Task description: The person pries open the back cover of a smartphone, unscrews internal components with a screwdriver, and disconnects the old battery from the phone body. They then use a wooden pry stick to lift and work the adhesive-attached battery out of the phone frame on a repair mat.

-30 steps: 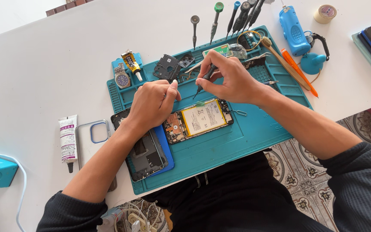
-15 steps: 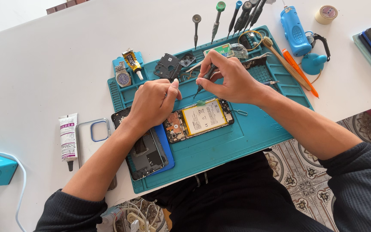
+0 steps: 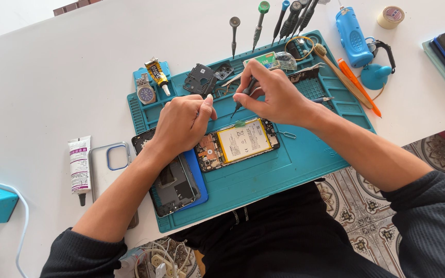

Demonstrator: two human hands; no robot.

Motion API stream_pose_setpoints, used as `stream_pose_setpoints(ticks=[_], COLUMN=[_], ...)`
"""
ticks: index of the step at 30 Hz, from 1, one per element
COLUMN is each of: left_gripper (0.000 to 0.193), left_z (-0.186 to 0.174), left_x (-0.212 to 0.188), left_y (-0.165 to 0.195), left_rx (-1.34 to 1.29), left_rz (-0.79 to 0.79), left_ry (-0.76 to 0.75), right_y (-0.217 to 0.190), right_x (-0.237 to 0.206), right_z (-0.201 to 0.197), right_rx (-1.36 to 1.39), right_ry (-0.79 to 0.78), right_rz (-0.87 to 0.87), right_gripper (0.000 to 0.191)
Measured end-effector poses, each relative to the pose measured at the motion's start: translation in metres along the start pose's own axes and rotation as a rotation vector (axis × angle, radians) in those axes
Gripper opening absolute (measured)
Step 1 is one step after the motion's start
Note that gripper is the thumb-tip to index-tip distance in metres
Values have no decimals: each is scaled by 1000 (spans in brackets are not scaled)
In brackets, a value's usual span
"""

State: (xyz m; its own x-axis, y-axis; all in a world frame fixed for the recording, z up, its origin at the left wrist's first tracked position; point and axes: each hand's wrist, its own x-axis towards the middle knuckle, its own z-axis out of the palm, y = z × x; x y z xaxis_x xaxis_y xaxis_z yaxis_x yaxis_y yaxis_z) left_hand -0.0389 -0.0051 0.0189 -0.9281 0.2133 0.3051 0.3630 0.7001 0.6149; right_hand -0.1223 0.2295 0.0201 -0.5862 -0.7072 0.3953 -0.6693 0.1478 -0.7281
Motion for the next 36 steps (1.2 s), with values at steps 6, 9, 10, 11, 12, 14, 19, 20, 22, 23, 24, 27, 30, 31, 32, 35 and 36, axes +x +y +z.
stream_pose_setpoints(ticks=[6,9,10,11,12,14,19,20,22,23,24,27,30,31,32,35,36], left_gripper=[31,25,24,23,22,23,26,25,23,21,20,18,20,21,22,23,24], left_z=[-2,-1,0,0,0,2,3,4,5,4,4,4,5,6,6,5,5], left_x=[1,2,2,2,3,3,3,3,3,2,2,1,2,2,2,2,2], left_y=[5,7,7,7,6,5,1,1,0,0,0,-1,0,0,0,0,0], left_rx=[117,108,116,124,133,152,167,165,159,155,151,147,144,147,150,160,164], left_rz=[38,-8,-2,3,10,23,72,90,107,105,103,114,106,107,107,99,95], left_ry=[-4,-59,-70,-80,-89,-96,-112,-110,-113,-118,-122,-119,-117,-117,-118,-127,-132], right_y=[-7,-7,-7,-7,-6,-6,-6,-6,-6,-5,-5,-5,-5,-5,-5,-6,-6], right_x=[-2,-1,-1,-1,-1,-1,-3,-3,-4,-5,-5,-5,-5,-5,-5,-5,-4], right_z=[-2,-2,-2,-2,-2,-2,0,1,1,2,2,3,3,2,2,3,3], right_rx=[7,8,12,17,12,5,63,84,123,142,147,163,159,144,129,138,140], right_ry=[-31,-47,-48,-49,-47,-44,7,23,20,19,16,10,14,17,20,19,19], right_rz=[-22,-43,-43,-44,-46,-50,-42,-45,-25,-15,-6,15,15,5,-4,-4,-3], right_gripper=[26,25,25,24,24,23,23,23,24,25,25,25,25,25,25,25,25])
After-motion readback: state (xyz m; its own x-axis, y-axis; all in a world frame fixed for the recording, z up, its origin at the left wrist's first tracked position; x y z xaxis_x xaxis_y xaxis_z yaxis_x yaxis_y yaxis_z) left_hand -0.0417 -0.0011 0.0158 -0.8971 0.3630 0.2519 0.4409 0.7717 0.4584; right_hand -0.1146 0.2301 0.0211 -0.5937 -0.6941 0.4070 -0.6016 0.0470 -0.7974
